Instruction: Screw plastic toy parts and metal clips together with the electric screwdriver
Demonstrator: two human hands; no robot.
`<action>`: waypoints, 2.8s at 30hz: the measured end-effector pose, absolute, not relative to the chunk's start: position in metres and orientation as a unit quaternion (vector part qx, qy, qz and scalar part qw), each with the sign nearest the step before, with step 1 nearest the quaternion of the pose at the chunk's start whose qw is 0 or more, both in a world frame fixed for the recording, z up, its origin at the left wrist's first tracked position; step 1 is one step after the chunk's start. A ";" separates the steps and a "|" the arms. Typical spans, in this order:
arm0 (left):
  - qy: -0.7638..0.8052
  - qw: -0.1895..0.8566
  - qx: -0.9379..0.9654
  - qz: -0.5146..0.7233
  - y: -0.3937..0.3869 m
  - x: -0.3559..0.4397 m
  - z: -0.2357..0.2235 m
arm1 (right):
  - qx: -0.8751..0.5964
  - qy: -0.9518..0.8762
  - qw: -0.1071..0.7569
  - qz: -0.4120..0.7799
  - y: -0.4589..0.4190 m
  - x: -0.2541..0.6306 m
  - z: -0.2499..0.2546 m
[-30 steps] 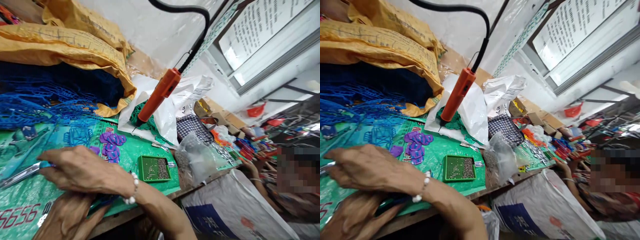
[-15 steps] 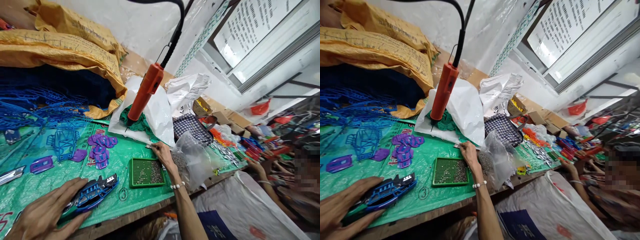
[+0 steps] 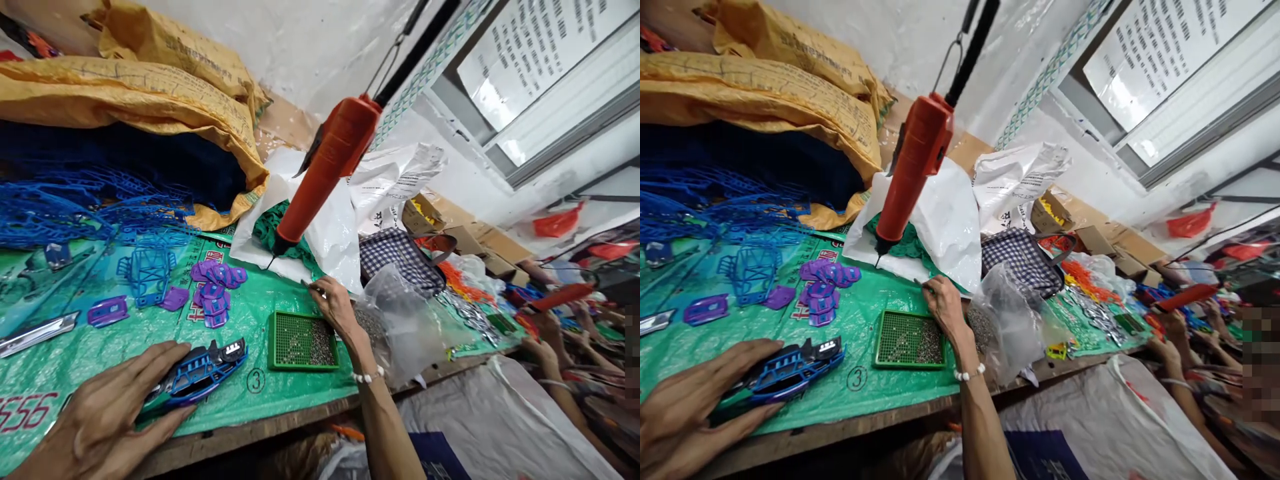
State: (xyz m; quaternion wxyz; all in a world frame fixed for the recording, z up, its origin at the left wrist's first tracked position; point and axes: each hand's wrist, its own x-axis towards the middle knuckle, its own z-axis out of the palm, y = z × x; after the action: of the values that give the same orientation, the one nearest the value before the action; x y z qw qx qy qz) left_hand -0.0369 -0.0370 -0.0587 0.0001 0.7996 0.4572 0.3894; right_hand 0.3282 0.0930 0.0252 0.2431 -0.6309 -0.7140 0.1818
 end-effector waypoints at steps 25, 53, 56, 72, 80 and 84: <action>0.436 0.111 0.814 0.368 -0.037 -0.015 -0.015 | -0.580 -0.473 0.479 0.460 -0.047 0.168 0.030; 0.441 0.052 0.834 0.329 -0.043 -0.018 -0.013 | -0.504 -0.750 0.412 0.122 -0.048 0.165 0.023; 0.431 0.058 0.837 0.332 -0.041 -0.019 -0.010 | -0.489 -0.760 0.415 0.108 -0.049 0.165 0.021; 0.432 0.172 0.796 0.387 -0.039 -0.028 -0.013 | -0.476 -0.706 0.492 0.181 -0.049 0.165 0.001; 0.517 0.208 0.748 0.360 -0.040 -0.015 0.004 | -0.465 -0.674 0.529 0.224 -0.045 0.165 -0.003; 0.507 0.184 0.739 0.404 -0.042 -0.011 -0.001 | -0.466 -0.669 0.520 0.257 -0.044 0.167 -0.006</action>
State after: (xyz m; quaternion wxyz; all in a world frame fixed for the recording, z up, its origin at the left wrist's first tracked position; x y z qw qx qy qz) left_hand -0.0109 -0.0417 -0.0012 0.1838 0.7389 0.5072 0.4038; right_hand 0.1669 -0.0445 -0.0057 0.5196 -0.4655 -0.6689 0.2566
